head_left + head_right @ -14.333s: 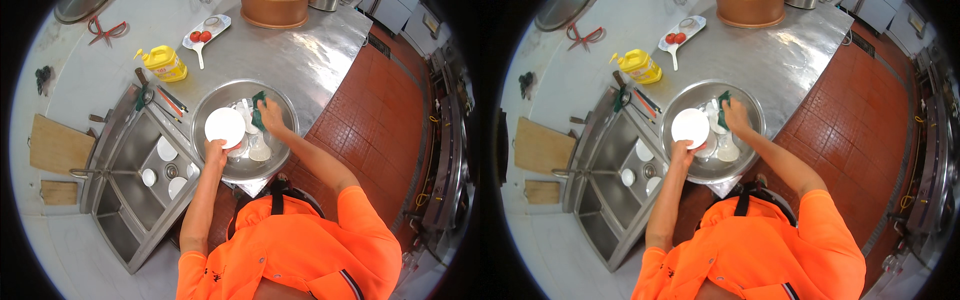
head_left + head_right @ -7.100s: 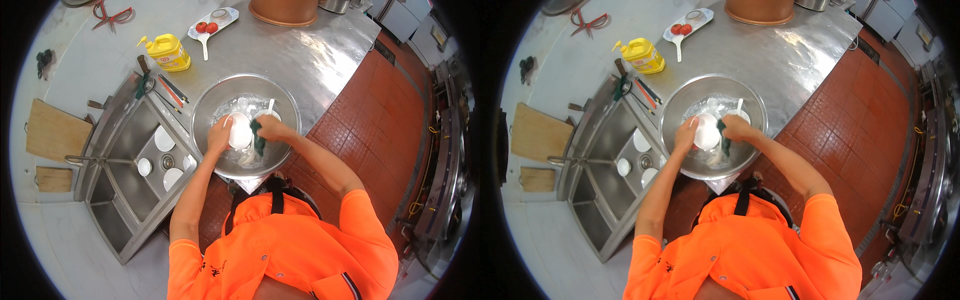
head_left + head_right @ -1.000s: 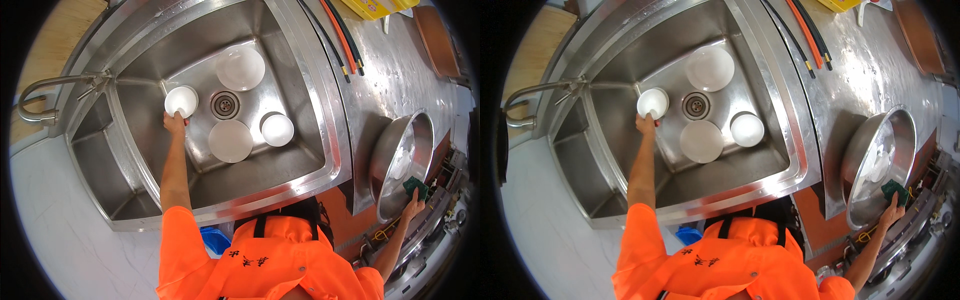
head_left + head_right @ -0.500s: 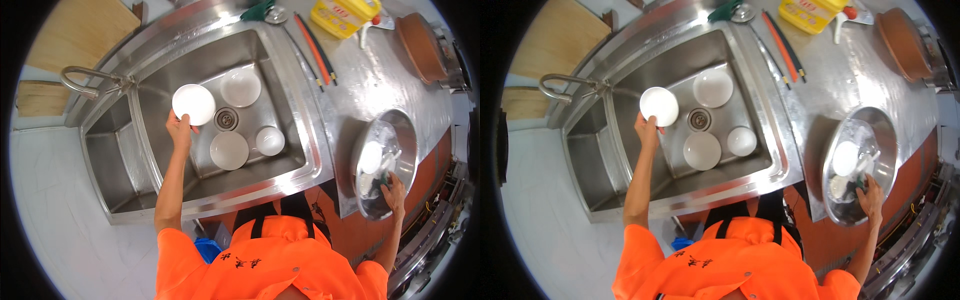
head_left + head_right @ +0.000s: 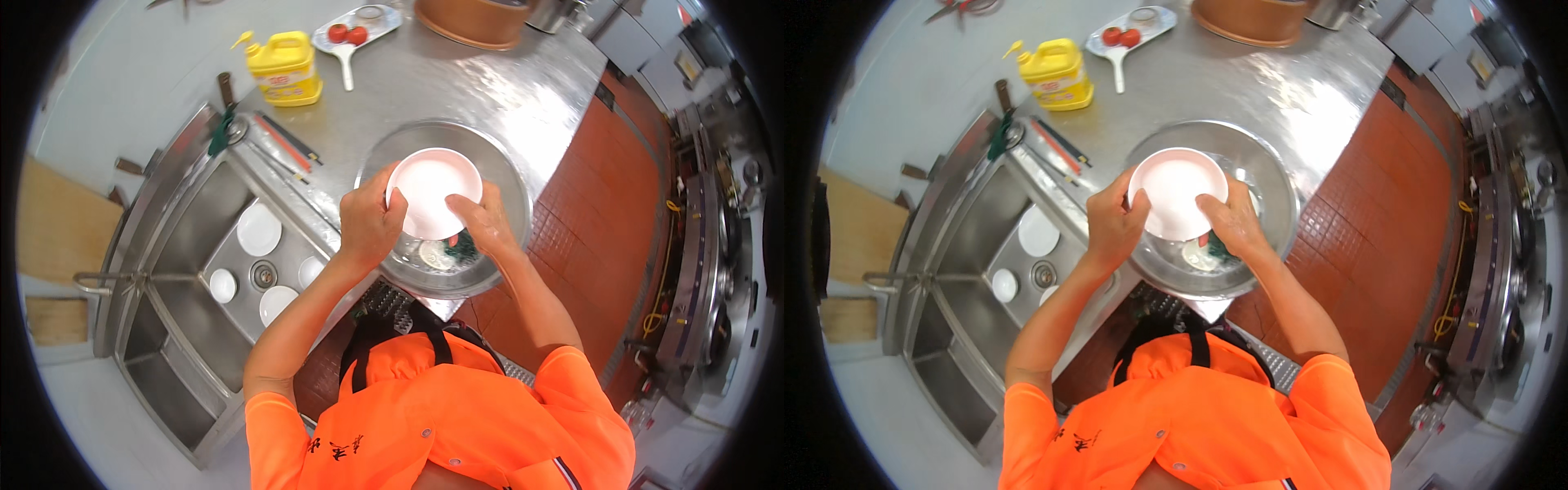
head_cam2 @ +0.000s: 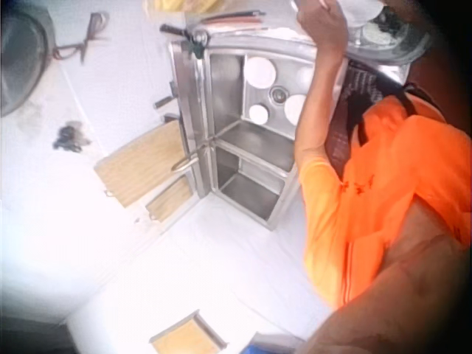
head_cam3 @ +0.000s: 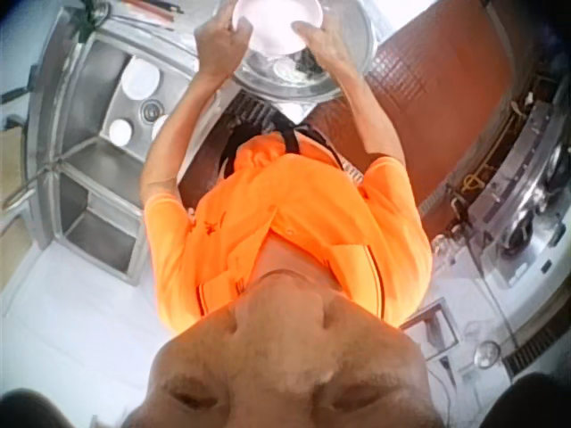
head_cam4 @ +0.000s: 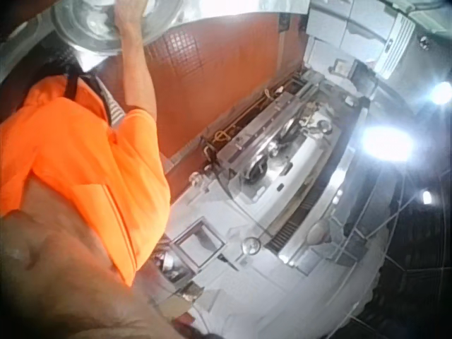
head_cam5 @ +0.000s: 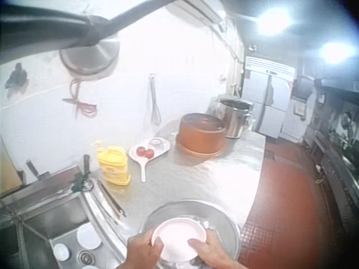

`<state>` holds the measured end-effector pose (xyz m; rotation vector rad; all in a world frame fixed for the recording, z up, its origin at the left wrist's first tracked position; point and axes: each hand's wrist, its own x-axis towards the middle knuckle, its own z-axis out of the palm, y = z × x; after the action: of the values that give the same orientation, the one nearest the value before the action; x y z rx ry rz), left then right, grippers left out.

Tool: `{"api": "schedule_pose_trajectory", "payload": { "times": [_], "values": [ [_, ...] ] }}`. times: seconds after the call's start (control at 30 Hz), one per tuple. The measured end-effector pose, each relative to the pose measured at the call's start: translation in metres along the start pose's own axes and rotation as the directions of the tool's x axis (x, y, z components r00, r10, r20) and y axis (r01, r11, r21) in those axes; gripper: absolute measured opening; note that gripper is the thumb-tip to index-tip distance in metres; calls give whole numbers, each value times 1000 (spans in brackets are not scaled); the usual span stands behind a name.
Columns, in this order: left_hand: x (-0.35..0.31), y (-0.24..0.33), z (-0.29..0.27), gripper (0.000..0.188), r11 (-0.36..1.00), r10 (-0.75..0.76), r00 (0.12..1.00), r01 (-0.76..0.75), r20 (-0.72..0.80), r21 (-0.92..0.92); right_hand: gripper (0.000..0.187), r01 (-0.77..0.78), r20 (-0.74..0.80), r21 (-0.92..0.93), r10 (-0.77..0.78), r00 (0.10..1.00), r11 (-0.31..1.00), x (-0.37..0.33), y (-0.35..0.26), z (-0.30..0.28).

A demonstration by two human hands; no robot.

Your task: The person retrieves a metal bowl and several white ceramic bowls from a storage cabinet. They place the bowls into a sink, apply dish soap to a sponge, and scrub each bowl individually. The cleaned bowls are then placed into a large metal basin on the counter.

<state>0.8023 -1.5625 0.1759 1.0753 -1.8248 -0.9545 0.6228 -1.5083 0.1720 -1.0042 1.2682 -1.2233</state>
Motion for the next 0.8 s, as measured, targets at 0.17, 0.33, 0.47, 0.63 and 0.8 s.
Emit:
{"api": "schedule_pose_trajectory", "payload": {
  "times": [0.17,0.33,0.47,0.63,0.8],
  "values": [
    [-12,-23,71,55,998,36,999,-37,-18,-53,31,-251,-185,337,326,927,907,-15,35,-16],
    [-4,-21,91,63,854,-163,978,206,130,-479,27,-154,-312,34,157,937,987,-3,55,-40],
    [8,-19,96,62,914,-107,954,205,278,-351,31,71,-376,-625,-380,845,777,20,65,-64],
    [6,-24,115,60,934,-99,992,65,-79,-352,18,-71,-461,317,219,860,946,9,66,-4],
    [0,-43,100,59,887,-185,947,275,262,-370,16,15,-226,-905,-513,828,424,35,92,-55]
  ]
}}
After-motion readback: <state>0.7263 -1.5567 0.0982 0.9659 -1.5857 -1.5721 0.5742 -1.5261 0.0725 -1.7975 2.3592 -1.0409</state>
